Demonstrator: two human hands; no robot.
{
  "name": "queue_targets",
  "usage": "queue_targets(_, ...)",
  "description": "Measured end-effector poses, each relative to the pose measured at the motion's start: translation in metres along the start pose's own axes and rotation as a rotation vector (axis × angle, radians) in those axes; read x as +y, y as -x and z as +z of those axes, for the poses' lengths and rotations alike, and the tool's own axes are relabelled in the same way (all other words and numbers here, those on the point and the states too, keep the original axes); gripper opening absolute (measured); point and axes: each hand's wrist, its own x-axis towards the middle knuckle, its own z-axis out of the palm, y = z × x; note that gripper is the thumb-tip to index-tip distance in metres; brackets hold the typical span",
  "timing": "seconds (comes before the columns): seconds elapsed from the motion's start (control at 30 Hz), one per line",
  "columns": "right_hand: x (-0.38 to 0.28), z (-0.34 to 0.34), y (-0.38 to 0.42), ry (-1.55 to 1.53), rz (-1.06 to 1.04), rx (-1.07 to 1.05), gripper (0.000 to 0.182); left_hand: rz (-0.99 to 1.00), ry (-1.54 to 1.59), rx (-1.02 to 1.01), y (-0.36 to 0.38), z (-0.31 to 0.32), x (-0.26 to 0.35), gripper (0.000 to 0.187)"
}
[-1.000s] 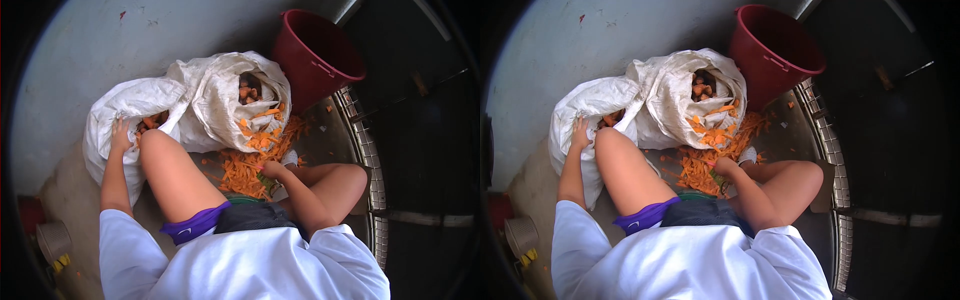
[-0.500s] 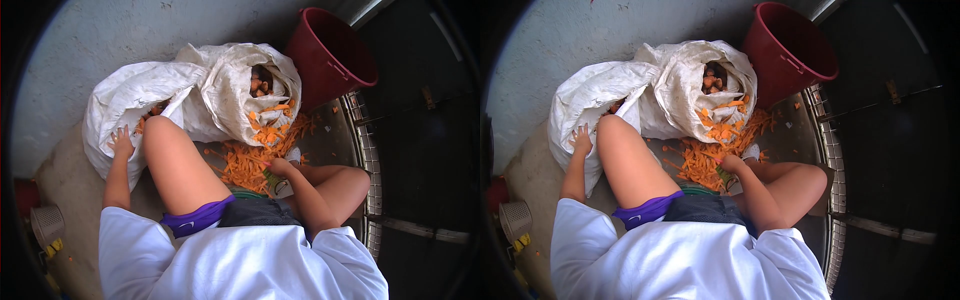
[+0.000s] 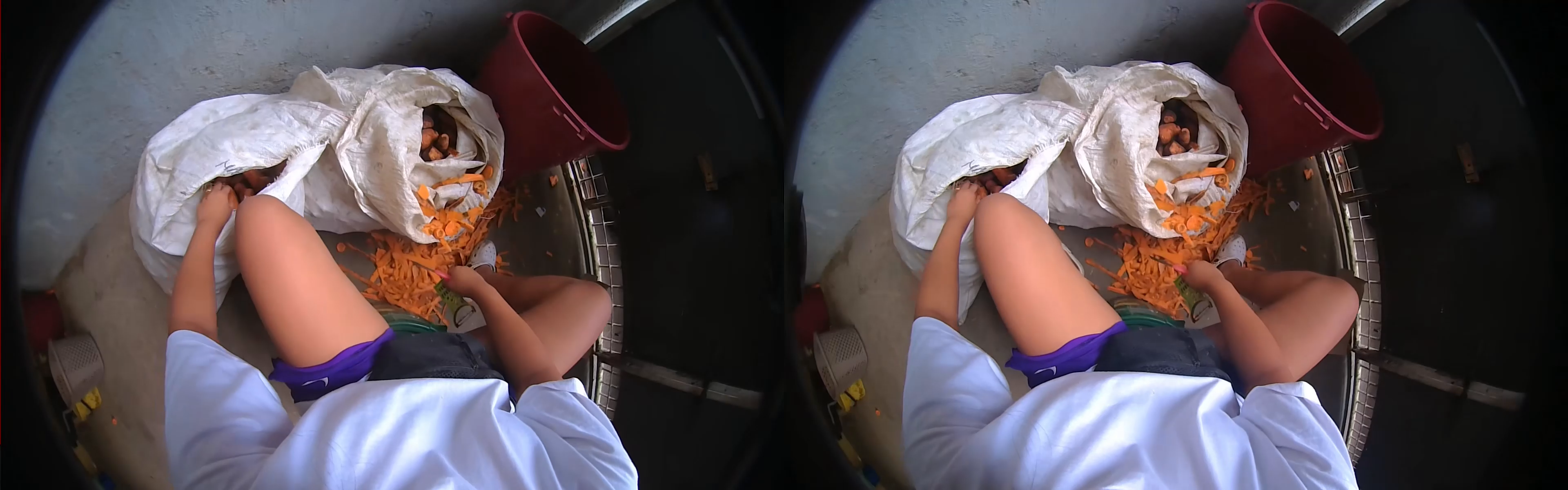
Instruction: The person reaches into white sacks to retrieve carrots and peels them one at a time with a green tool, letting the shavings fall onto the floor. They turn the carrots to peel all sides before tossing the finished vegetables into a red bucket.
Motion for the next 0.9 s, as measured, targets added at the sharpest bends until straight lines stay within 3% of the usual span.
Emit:
queue_targets(0.17, 0.006, 0.004, -0.003, -0.013, 0.001, 0.009, 0.033, -0.042, 0.007, -0.286, -0.030, 0.051, -0.011, 0.038)
queue_targets(0.27, -0.002, -0.003, 0.002, -0.026, 0.017, -0.003, 0.031, -0.187, -0.005, -0.340, -0.028, 0.047, -0.003, 0.046)
queue_targets(0.33, -0.003, -0.001, 0.000, -0.024, 0.018, 0.000, 0.030, -0.250, -0.046, -0.426, -0.018, 0.006, 0.019, 0.051)
queue_targets(0.53, 0.003, 0.006, -0.010, -0.011, 0.007, -0.013, 0.030, -0.190, -0.162, -0.381, -0.031, 0.043, 0.006, 0.056)
queue_targets(0.63, 0.004, 0.007, -0.012, -0.033, 0.014, -0.001, 0.029, -0.256, -0.199, -0.432, -0.037, 0.040, 0.012, 0.060)
queue_targets(0.83, 0.005, 0.011, -0.017, -0.024, 0.024, -0.021, 0.029, -0.401, -0.020, -0.283, -0.051, 0.064, 0.006, 0.066)
queue_targets(0.9, 0.007, 0.013, -0.020, -0.038, 0.027, -0.034, 0.028, -0.409, 0.032, -0.273, -0.053, 0.059, 0.007, 0.058)
